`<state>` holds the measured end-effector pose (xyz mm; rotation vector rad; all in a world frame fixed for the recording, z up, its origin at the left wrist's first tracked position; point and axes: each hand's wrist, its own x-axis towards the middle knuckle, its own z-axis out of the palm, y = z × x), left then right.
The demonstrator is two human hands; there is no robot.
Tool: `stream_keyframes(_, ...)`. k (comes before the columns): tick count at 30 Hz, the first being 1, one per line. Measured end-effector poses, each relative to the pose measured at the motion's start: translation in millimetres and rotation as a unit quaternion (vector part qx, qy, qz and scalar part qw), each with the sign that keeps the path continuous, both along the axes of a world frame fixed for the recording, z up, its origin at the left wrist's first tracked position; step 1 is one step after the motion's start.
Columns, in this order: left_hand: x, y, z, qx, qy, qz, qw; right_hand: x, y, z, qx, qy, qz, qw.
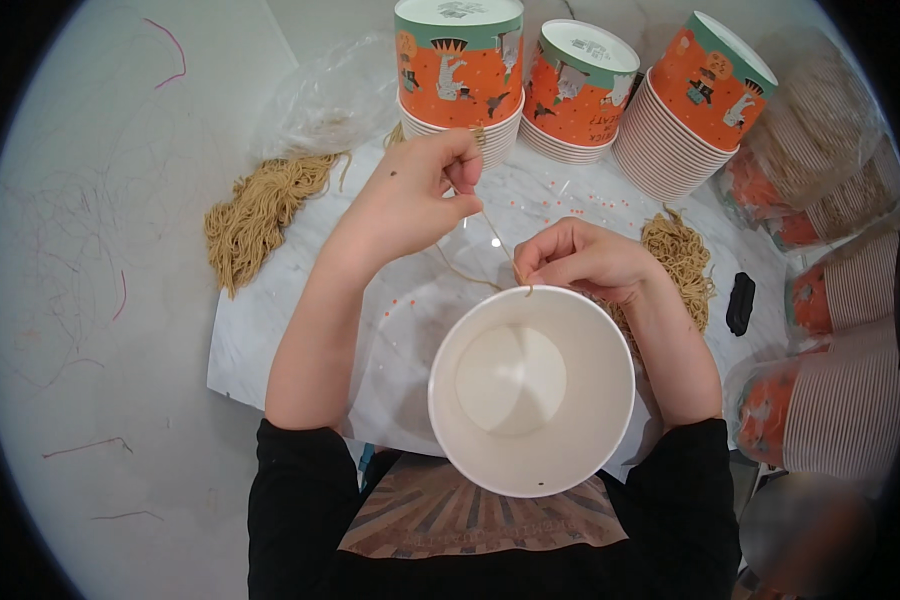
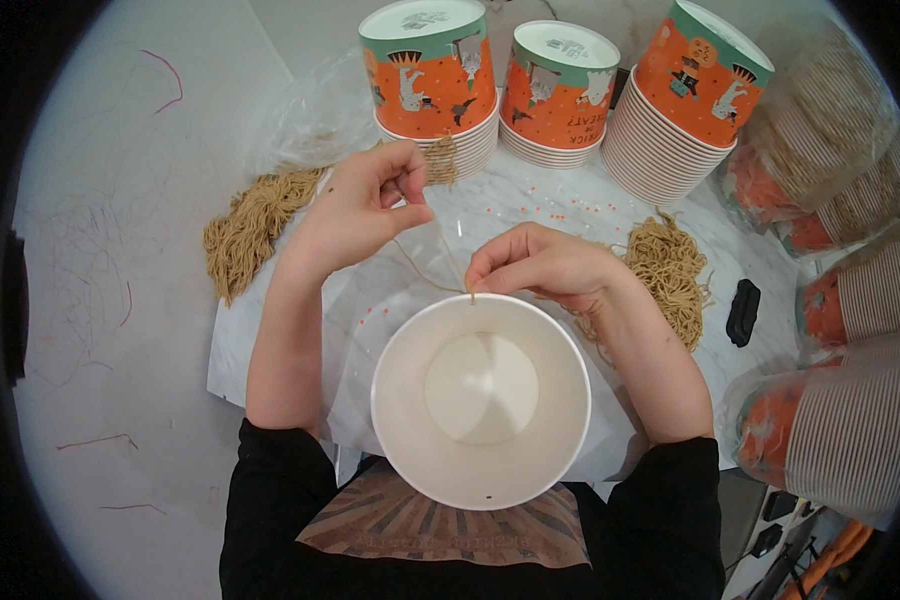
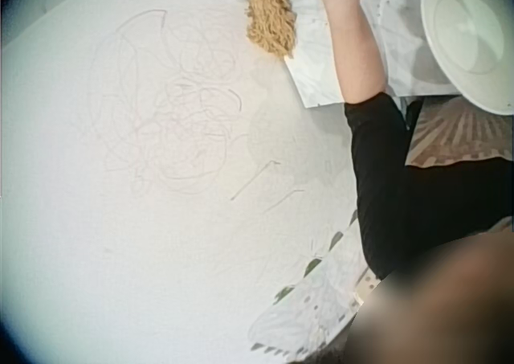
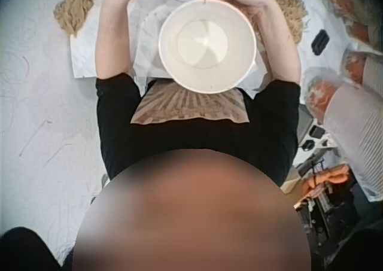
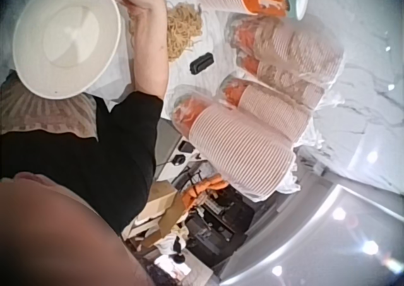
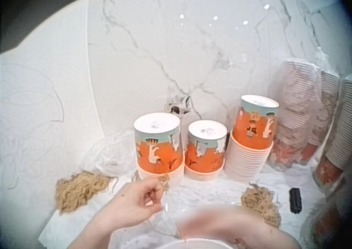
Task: Assembling Halloween-themed paper buckets by attaching string handles through pre-punched holes.
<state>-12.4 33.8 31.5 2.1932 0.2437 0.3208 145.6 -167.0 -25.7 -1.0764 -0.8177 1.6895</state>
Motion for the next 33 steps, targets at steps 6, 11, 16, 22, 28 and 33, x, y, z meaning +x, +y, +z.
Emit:
stream_keyframes(6, 6, -2, -4, -0.017, -0.121, -0.119, 0.985, -20, 5, 3, 0.067, -0.011, -0.004, 0.998)
stream_keyframes(11, 8, -7, -3, 0.016, -0.128, -0.159, 0.979, -18, 7, 5, 0.112, 0.076, -0.075, 0.988)
stream_keyframes(16, -6, -21, 8, 0.050, -0.144, -0.070, 0.986, -7, 5, 7, 0.111, 0.126, -0.140, 0.976)
stream_keyframes(22, -19, -34, 17, 0.024, 0.036, -0.228, 0.973, 7, -10, 24, 0.134, 0.231, -0.263, 0.927)
stream_keyframes(28, -20, -25, 18, 0.056, 0.040, -0.176, 0.982, 64, -59, 60, 0.272, 0.220, -0.345, 0.871)
stream_keyframes(33, -23, -6, 15, 0.126, 0.023, -0.082, 0.988, 89, -106, 88, 0.364, 0.264, -0.431, 0.783)
